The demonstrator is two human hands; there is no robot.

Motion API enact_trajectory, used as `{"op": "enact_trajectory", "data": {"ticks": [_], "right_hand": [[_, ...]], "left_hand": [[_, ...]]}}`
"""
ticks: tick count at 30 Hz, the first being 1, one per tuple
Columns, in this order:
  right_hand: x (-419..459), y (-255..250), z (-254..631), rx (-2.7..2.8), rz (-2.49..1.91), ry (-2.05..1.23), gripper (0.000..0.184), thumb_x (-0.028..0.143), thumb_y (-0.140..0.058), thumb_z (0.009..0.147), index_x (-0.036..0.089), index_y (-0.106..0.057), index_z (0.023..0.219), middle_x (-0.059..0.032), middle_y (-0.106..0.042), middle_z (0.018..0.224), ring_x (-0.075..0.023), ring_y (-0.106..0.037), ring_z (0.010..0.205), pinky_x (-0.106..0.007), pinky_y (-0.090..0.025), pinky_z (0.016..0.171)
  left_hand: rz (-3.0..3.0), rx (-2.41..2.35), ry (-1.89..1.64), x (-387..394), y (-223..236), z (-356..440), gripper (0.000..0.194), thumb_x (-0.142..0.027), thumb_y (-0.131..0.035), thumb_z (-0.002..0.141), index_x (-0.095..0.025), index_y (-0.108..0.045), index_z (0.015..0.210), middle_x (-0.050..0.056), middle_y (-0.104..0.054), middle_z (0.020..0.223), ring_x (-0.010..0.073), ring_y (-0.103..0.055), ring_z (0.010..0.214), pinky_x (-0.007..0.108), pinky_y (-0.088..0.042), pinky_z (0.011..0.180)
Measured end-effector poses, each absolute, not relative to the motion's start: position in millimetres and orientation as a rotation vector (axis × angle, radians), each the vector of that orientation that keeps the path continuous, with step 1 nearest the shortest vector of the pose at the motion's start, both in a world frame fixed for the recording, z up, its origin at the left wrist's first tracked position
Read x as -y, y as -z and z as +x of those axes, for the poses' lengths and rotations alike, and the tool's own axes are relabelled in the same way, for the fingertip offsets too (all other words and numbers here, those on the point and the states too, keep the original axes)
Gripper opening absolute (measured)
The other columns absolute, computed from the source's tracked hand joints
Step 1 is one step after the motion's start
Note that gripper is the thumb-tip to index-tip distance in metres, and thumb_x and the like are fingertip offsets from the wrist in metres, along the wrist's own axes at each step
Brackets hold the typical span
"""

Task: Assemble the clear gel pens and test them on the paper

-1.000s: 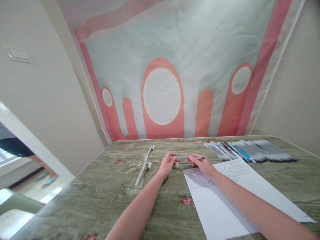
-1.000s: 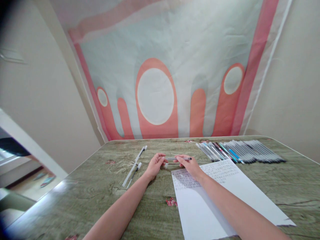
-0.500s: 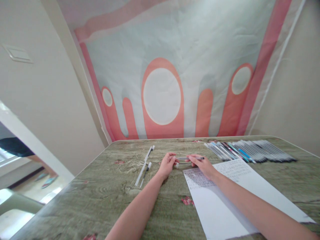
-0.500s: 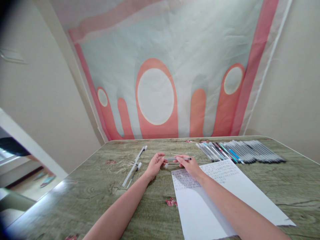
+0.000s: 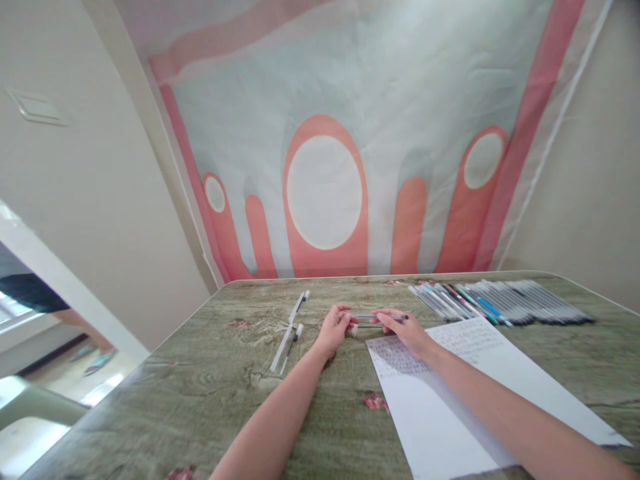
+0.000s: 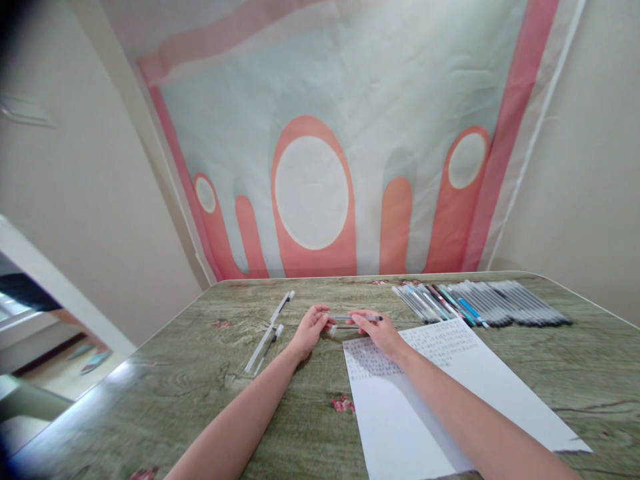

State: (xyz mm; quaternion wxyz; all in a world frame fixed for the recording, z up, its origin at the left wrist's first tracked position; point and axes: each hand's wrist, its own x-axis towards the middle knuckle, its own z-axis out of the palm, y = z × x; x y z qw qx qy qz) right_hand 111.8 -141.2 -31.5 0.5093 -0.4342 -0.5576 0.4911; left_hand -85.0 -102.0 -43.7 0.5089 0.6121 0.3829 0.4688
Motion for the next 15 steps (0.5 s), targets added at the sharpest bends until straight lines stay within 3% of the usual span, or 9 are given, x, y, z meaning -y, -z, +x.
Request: {"op": "enact_trajectory", "data": {"ticks": [15], "right_hand": [[143.0,28.6,111.1,1.338,-1.053,-1.182,0.039,0.049,-0.057,0.069,0.02,-0.064,0.094,-0.005,-0.067,0.082,-0.0132,-0.049,0.06,-0.029,-0.041,0.062]], "left_hand": [[1.455,-0.923,-1.114,104.1,39.6,-84.1,0.032,-0.039,-0.052,0.076,-0.014,-0.047,0.096,0.004,-0.063,0.073,0.0095,-0.054,0.061,0.023,-0.04,0.062]]}}
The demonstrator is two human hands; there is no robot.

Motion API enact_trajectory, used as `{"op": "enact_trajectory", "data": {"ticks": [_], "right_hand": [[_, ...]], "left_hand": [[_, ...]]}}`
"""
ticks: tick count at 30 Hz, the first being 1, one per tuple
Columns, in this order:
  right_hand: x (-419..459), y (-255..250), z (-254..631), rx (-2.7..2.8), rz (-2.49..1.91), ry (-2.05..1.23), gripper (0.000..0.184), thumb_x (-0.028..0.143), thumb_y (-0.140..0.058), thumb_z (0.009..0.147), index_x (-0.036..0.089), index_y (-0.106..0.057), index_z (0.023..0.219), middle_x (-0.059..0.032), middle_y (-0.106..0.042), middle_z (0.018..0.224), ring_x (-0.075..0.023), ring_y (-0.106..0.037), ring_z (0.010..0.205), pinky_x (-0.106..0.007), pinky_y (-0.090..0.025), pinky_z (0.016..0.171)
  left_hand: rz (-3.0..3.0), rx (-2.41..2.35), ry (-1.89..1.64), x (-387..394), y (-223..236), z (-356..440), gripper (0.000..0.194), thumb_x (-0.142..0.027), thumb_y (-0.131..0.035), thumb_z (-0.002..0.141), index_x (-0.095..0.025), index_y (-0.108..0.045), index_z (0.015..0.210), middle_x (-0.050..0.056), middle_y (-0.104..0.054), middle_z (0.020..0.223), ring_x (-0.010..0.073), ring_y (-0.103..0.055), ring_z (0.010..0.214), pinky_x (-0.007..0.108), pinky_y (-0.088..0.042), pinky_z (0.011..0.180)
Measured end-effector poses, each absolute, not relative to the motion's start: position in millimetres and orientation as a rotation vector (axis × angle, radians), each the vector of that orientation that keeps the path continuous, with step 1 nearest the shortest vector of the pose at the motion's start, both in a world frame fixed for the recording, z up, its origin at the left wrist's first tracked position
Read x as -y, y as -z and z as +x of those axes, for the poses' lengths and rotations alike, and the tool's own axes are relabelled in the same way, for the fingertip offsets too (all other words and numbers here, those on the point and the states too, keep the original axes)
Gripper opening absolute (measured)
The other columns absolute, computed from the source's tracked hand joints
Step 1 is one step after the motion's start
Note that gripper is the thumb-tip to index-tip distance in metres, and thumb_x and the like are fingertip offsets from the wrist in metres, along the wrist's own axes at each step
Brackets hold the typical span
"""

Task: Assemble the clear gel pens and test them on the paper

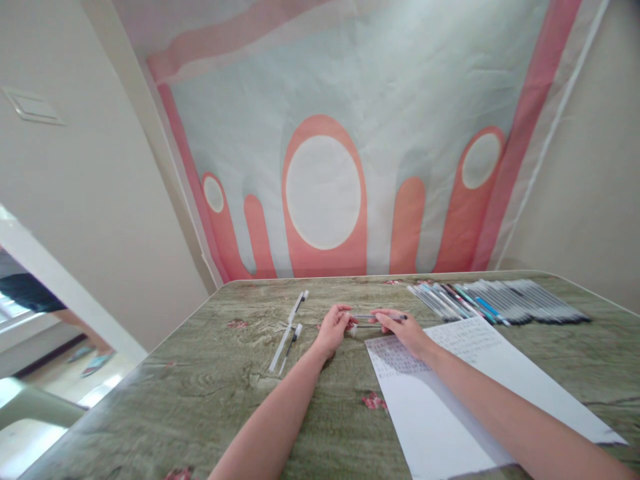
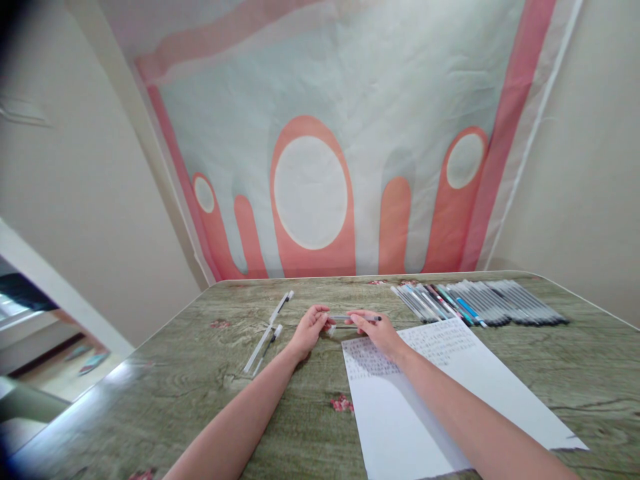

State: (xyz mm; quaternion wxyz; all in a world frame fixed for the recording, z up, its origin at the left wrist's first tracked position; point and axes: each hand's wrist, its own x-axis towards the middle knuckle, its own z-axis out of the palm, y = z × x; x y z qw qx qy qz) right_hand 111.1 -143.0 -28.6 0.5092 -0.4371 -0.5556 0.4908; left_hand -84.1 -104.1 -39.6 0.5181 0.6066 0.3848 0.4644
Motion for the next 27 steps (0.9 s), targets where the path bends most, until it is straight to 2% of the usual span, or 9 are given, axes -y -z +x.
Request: {"op": "enact_trajectory", "data": {"ticks": [5,9,14,27], "right_hand": [[141.6,28.5,111.6,1.275,-1.039,-1.183,0.042,0.05,-0.057,0.068,0.018,-0.065,0.094,-0.0057,-0.067,0.08,-0.013,-0.049,0.059,-0.028,-0.04,0.059],[139.6,30.4,112.2,1.235,-1.027,-1.187,0.042,0.05,-0.058,0.068,0.018,-0.065,0.094,-0.0054,-0.067,0.08,-0.0124,-0.048,0.058,-0.028,-0.039,0.059],[137.6,33.3,112.0,1.228,-1.031,-1.167,0.041,0.05,-0.058,0.068,0.018,-0.066,0.092,-0.0056,-0.067,0.079,-0.0126,-0.048,0.057,-0.029,-0.039,0.059],[139.1,31.2,111.9,1.243,-1.024,-1.166,0.039,0.048,-0.058,0.069,0.018,-0.065,0.092,-0.0053,-0.067,0.079,-0.0123,-0.048,0.058,-0.028,-0.039,0.06]], "left_hand": [[1.446,-0.922,-1.128,104.3,39.6,-82.1,0.031,-0.039,-0.049,0.078,-0.014,-0.048,0.097,0.006,-0.063,0.08,0.01,-0.055,0.064,0.022,-0.041,0.061],[1.454,-0.964,-1.197,100.9,42.9,-81.9,0.03,-0.037,-0.054,0.075,-0.015,-0.051,0.093,0.006,-0.061,0.084,0.0108,-0.054,0.068,0.02,-0.041,0.057],[1.542,-1.057,-1.193,98.9,45.3,-83.3,0.026,-0.039,-0.056,0.072,-0.015,-0.057,0.083,0.003,-0.06,0.076,0.0097,-0.05,0.061,0.02,-0.04,0.055],[1.56,-1.081,-1.176,97.6,45.9,-83.0,0.026,-0.039,-0.056,0.071,-0.015,-0.059,0.081,0.002,-0.061,0.073,0.0095,-0.049,0.058,0.02,-0.039,0.055]]}}
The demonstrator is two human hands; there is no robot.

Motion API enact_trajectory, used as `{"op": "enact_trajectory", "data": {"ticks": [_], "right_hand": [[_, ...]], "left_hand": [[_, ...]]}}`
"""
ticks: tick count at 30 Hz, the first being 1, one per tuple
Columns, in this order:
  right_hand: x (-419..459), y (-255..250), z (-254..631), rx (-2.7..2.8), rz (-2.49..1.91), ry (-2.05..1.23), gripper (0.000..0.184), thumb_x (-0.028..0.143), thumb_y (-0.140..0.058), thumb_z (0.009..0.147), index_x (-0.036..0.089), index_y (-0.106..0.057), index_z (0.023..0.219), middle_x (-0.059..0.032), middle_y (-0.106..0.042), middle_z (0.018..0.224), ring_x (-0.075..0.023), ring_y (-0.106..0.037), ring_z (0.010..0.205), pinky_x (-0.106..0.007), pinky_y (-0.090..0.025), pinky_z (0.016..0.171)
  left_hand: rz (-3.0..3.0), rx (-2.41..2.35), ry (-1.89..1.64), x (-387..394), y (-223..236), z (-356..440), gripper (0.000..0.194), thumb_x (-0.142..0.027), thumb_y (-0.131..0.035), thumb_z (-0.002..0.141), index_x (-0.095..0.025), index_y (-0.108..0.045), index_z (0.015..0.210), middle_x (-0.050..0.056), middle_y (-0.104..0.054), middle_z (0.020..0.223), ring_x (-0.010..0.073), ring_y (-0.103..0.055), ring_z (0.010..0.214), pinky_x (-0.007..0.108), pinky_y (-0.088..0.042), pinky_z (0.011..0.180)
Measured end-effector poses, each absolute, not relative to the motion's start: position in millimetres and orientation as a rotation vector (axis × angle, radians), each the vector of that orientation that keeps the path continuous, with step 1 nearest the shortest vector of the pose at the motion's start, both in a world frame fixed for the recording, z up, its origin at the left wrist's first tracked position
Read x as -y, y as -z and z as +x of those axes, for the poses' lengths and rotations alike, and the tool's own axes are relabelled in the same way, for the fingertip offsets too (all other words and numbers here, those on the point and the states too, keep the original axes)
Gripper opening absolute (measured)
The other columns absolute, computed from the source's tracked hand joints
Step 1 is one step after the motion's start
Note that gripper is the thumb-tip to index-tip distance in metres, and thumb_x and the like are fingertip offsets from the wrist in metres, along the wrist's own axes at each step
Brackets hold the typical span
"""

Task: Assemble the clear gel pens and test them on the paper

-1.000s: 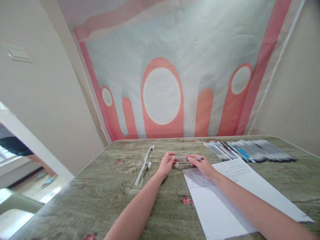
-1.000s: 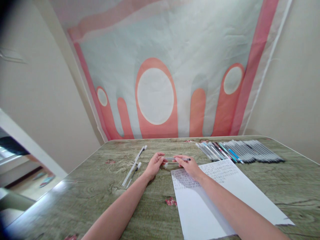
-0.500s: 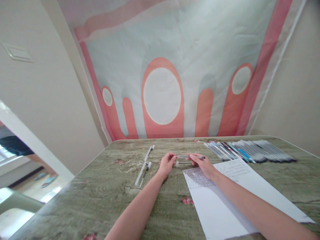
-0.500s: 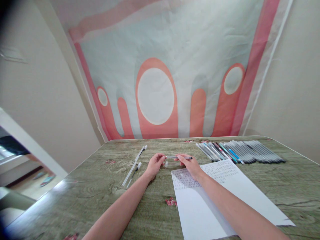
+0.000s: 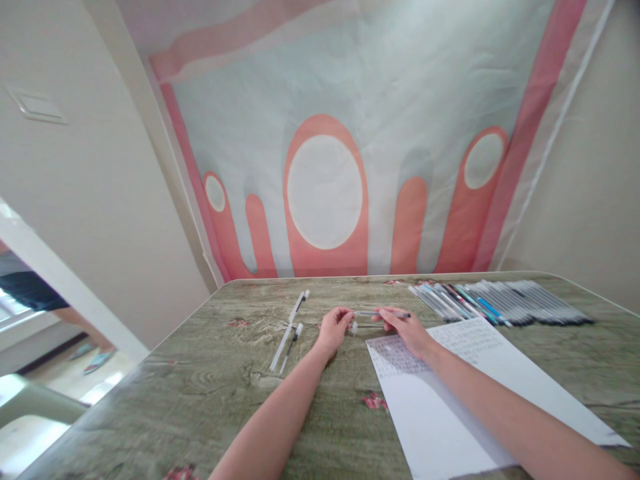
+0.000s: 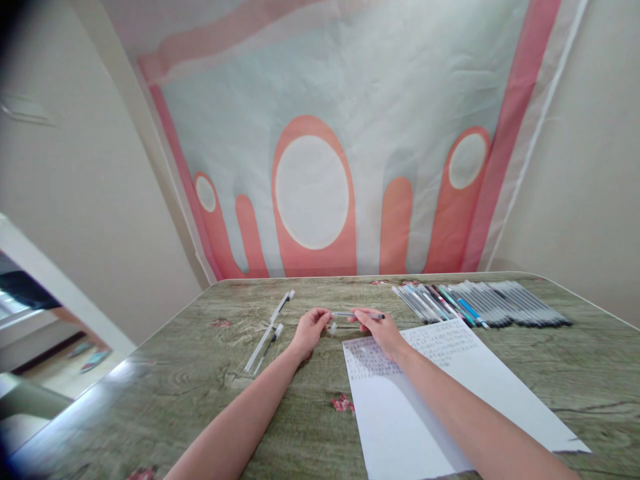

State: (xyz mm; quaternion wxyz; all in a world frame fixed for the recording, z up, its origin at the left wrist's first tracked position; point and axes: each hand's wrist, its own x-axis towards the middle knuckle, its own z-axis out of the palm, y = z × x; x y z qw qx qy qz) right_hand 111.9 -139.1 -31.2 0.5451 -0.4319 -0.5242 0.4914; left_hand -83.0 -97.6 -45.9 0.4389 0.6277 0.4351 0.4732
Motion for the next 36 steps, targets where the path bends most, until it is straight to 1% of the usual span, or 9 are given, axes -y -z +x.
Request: {"op": "enact_trajectory", "data": {"ticks": [8,16,20,23,27,31,33,36], "right_hand": [[137.7,34.6,113.8,1.255,-1.031,-1.172,0.041,0.049,-0.058,0.068,0.017,-0.065,0.092,-0.0059,-0.067,0.08,-0.0126,-0.048,0.058,-0.029,-0.04,0.06],[136.2,37.1,114.2,1.235,-1.009,-1.199,0.038,0.046,-0.059,0.069,0.016,-0.065,0.092,-0.0055,-0.067,0.08,-0.0116,-0.048,0.058,-0.027,-0.039,0.06],[132.0,39.9,113.9,1.124,-1.008,-1.199,0.038,0.045,-0.06,0.068,0.016,-0.065,0.091,-0.0059,-0.067,0.078,-0.0111,-0.047,0.056,-0.026,-0.038,0.057],[129.5,41.3,114.5,1.037,-0.987,-1.221,0.037,0.044,-0.061,0.067,0.016,-0.065,0.09,-0.0058,-0.066,0.079,-0.0104,-0.047,0.055,-0.025,-0.038,0.056],[129.5,40.5,114.2,1.028,-0.969,-1.222,0.037,0.045,-0.062,0.066,0.016,-0.064,0.09,-0.0041,-0.064,0.075,-0.0098,-0.047,0.054,-0.024,-0.037,0.054],[131.2,39.1,113.1,1.043,-0.938,-1.211,0.038,0.045,-0.063,0.065,0.016,-0.062,0.09,-0.0009,-0.058,0.066,-0.0095,-0.047,0.053,-0.023,-0.036,0.052],[132.1,38.8,112.9,1.058,-0.938,-1.207,0.037,0.044,-0.063,0.065,0.016,-0.062,0.09,-0.0008,-0.058,0.067,-0.0093,-0.047,0.054,-0.023,-0.036,0.053],[133.4,38.1,112.7,1.073,-0.95,-1.216,0.036,0.043,-0.062,0.067,0.018,-0.063,0.092,-0.0018,-0.06,0.073,-0.0093,-0.047,0.055,-0.024,-0.037,0.055]], "left_hand": [[1.596,-1.041,-1.145,99.2,46.1,-86.5,0.026,-0.038,-0.053,0.074,-0.014,-0.059,0.083,0.003,-0.062,0.074,0.01,-0.05,0.06,0.021,-0.038,0.057],[1.635,-1.033,-1.103,98.0,46.2,-87.1,0.029,-0.038,-0.05,0.076,-0.013,-0.059,0.085,0.004,-0.062,0.076,0.0114,-0.052,0.064,0.022,-0.04,0.06],[1.758,-1.175,-1.161,100.1,44.8,-83.8,0.026,-0.035,-0.049,0.078,-0.013,-0.057,0.091,0.005,-0.061,0.084,0.013,-0.054,0.072,0.025,-0.042,0.067],[2.005,-1.367,-1.204,107.9,41.3,-81.4,0.023,-0.031,-0.05,0.077,-0.015,-0.055,0.092,0.005,-0.058,0.086,0.0141,-0.053,0.077,0.028,-0.041,0.073],[2.347,-1.485,-1.023,119.9,35.8,-79.4,0.026,-0.034,-0.055,0.074,-0.017,-0.053,0.094,0.005,-0.055,0.087,0.0172,-0.051,0.083,0.031,-0.039,0.078],[2.471,-1.527,-0.791,123.3,34.7,-77.9,0.018,-0.03,-0.053,0.075,-0.017,-0.057,0.087,0.006,-0.053,0.085,0.0189,-0.05,0.084,0.033,-0.037,0.079],[2.472,-1.53,-0.768,122.2,35.4,-77.5,0.017,-0.026,-0.05,0.077,-0.017,-0.058,0.09,0.006,-0.053,0.086,0.019,-0.05,0.085,0.032,-0.037,0.08],[2.38,-1.501,-0.886,118.8,36.5,-78.2,0.022,-0.024,-0.045,0.08,-0.018,-0.057,0.098,0.007,-0.052,0.09,0.0181,-0.051,0.086,0.031,-0.037,0.081]]}}
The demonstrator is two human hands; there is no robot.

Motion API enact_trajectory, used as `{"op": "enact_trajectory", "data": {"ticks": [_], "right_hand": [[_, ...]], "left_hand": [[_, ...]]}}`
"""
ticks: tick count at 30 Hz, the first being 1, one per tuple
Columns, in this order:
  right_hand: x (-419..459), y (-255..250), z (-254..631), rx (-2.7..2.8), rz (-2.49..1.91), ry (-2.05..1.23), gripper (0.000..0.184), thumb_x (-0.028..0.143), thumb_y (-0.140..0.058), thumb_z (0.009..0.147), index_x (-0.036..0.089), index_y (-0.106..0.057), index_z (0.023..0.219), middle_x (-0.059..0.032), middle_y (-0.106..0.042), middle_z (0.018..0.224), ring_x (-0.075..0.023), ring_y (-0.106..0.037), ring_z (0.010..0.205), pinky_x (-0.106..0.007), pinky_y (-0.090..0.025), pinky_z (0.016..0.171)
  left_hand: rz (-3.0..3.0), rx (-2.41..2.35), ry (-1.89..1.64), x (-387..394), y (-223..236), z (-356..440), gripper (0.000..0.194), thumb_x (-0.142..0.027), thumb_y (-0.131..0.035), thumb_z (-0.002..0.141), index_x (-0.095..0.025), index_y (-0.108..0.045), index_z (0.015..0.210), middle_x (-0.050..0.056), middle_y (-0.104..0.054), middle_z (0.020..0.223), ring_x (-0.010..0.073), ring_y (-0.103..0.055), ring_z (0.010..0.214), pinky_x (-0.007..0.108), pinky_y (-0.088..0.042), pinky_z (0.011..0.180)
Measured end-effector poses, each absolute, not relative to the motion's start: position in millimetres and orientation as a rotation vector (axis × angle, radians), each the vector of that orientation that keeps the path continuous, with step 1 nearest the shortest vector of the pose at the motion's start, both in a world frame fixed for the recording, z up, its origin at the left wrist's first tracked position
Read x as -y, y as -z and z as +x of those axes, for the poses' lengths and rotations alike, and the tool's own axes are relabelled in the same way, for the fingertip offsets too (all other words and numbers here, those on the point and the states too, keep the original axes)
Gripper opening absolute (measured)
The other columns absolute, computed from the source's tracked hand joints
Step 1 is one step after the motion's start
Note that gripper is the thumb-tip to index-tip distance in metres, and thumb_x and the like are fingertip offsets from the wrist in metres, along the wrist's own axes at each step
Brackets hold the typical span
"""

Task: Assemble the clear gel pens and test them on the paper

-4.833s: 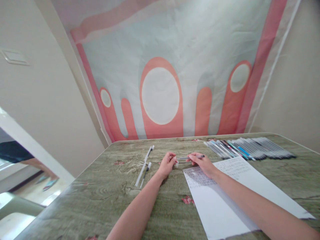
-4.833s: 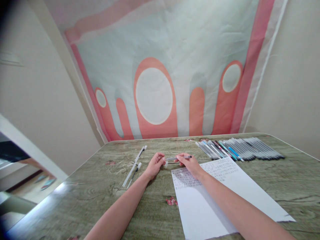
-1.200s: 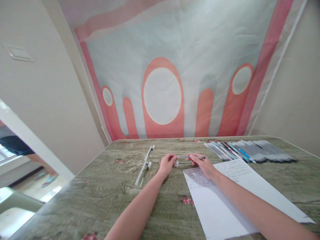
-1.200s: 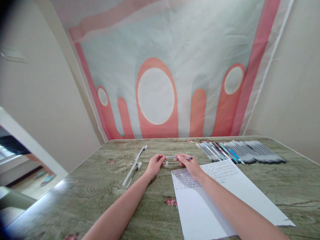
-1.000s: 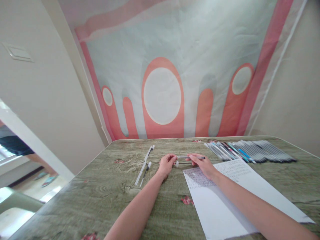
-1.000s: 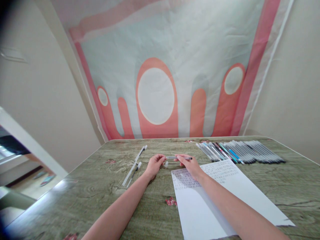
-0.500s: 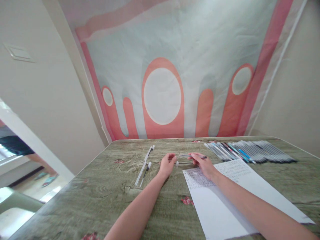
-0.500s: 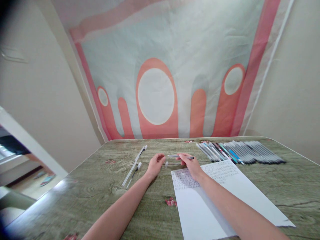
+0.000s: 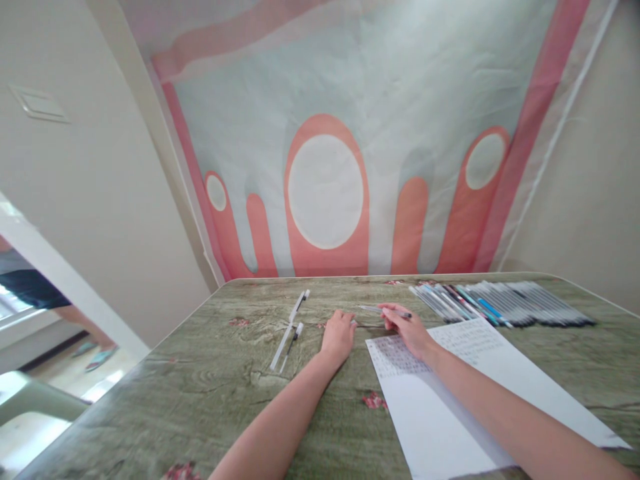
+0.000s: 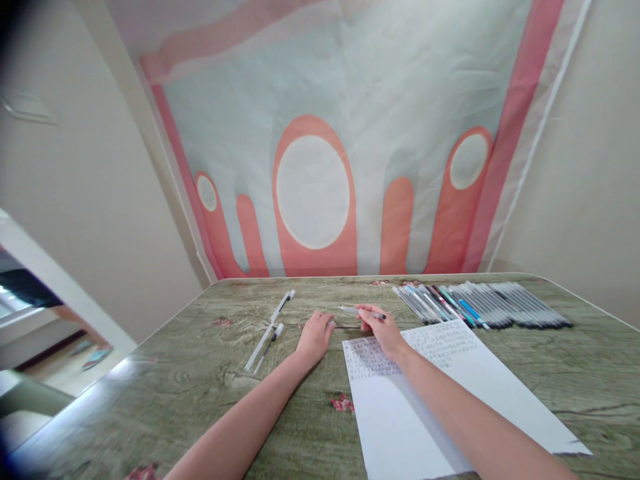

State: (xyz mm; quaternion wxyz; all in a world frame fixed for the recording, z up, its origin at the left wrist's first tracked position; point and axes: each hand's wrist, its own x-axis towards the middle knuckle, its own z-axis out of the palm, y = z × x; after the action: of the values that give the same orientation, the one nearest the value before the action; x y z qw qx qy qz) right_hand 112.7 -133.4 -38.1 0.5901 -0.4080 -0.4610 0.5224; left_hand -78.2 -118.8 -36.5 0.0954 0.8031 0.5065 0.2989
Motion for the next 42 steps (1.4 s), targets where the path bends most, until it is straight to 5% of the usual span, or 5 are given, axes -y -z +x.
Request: {"op": "enact_trajectory", "data": {"ticks": [8,13,23,42], "right_hand": [[136.6,35.2,114.6,1.144,-0.945,-1.286,0.039,0.044,-0.055,0.071,0.015,-0.065,0.095,-0.0071,-0.066,0.081,-0.0112,-0.049,0.057,-0.026,-0.038,0.059],[137.3,35.1,114.1,1.195,-0.97,-1.278,0.038,0.044,-0.055,0.072,0.016,-0.065,0.096,-0.0079,-0.067,0.085,-0.0117,-0.048,0.058,-0.027,-0.038,0.059],[134.3,38.6,114.0,1.172,-0.987,-1.254,0.038,0.045,-0.055,0.072,0.017,-0.065,0.097,-0.0071,-0.067,0.087,-0.0111,-0.047,0.057,-0.026,-0.037,0.059],[146.9,26.0,109.0,1.343,-1.001,-1.122,0.042,0.046,-0.052,0.075,0.02,-0.061,0.106,-0.0055,-0.066,0.088,-0.0112,-0.048,0.058,-0.026,-0.039,0.058]], "left_hand": [[1.615,-1.252,-1.428,94.3,48.8,-88.4,0.021,-0.03,-0.046,0.081,-0.015,-0.051,0.095,0.005,-0.057,0.081,0.0142,-0.056,0.075,0.031,-0.043,0.075],[1.192,-1.087,-1.417,86.7,55.3,-86.4,0.027,-0.034,-0.053,0.076,-0.014,-0.049,0.095,0.006,-0.062,0.08,0.012,-0.058,0.068,0.027,-0.046,0.068],[0.894,-0.84,-1.361,97.1,45.3,-77.7,0.028,-0.024,-0.065,0.068,-0.013,-0.055,0.091,0.004,-0.062,0.079,0.0096,-0.058,0.071,0.029,-0.044,0.08],[1.005,-0.771,-1.254,104.3,44.3,-73.6,0.039,-0.028,-0.066,0.068,-0.014,-0.054,0.103,0.005,-0.064,0.087,0.0133,-0.06,0.083,0.035,-0.041,0.089]]}}
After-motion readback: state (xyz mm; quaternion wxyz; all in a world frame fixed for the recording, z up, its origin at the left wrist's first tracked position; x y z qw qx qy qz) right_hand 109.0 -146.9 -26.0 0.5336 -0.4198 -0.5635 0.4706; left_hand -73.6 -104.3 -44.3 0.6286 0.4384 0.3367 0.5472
